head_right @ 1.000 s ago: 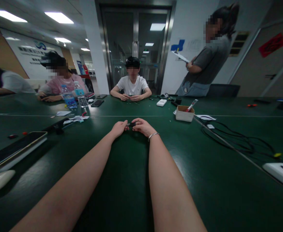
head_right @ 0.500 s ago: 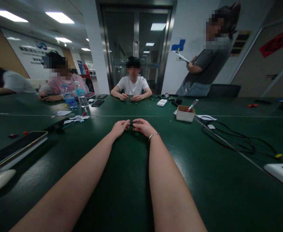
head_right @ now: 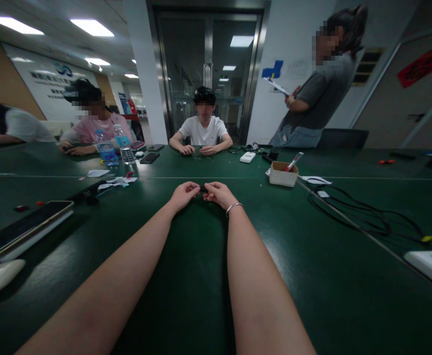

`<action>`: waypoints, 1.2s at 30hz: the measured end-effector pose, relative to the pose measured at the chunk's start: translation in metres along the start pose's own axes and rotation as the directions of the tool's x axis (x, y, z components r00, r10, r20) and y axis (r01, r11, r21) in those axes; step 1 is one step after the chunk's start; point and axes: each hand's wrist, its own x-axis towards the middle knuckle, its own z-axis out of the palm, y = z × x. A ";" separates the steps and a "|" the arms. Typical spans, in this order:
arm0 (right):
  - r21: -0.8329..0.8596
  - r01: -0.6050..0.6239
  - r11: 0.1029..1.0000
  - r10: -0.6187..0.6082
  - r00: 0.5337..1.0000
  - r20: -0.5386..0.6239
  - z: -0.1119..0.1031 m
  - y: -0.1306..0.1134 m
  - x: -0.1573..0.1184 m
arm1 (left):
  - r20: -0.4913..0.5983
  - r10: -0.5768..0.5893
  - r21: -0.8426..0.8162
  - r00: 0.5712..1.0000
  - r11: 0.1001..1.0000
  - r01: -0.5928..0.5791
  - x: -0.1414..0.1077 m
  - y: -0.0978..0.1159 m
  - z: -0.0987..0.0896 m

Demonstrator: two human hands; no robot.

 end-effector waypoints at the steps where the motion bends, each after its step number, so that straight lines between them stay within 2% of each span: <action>1: -0.002 0.001 1.000 -0.001 1.000 0.001 0.000 0.000 0.000 | -0.006 0.004 -0.006 1.000 1.000 -0.004 0.000 0.000 0.000; 9: -0.015 0.013 1.000 -0.013 1.000 0.006 0.000 0.001 0.000 | 0.022 -0.032 -0.011 0.999 0.999 0.032 -0.002 0.002 -0.001; 16: -0.013 0.013 1.000 -0.013 1.000 0.009 -0.002 0.002 0.000 | 0.055 -0.046 0.060 0.997 0.997 0.043 -0.003 0.004 -0.004; 36: -0.004 0.020 1.000 -0.019 0.998 0.052 -0.001 -0.002 -0.003 | 0.069 -0.114 0.148 0.991 0.984 0.102 0.000 0.003 -0.007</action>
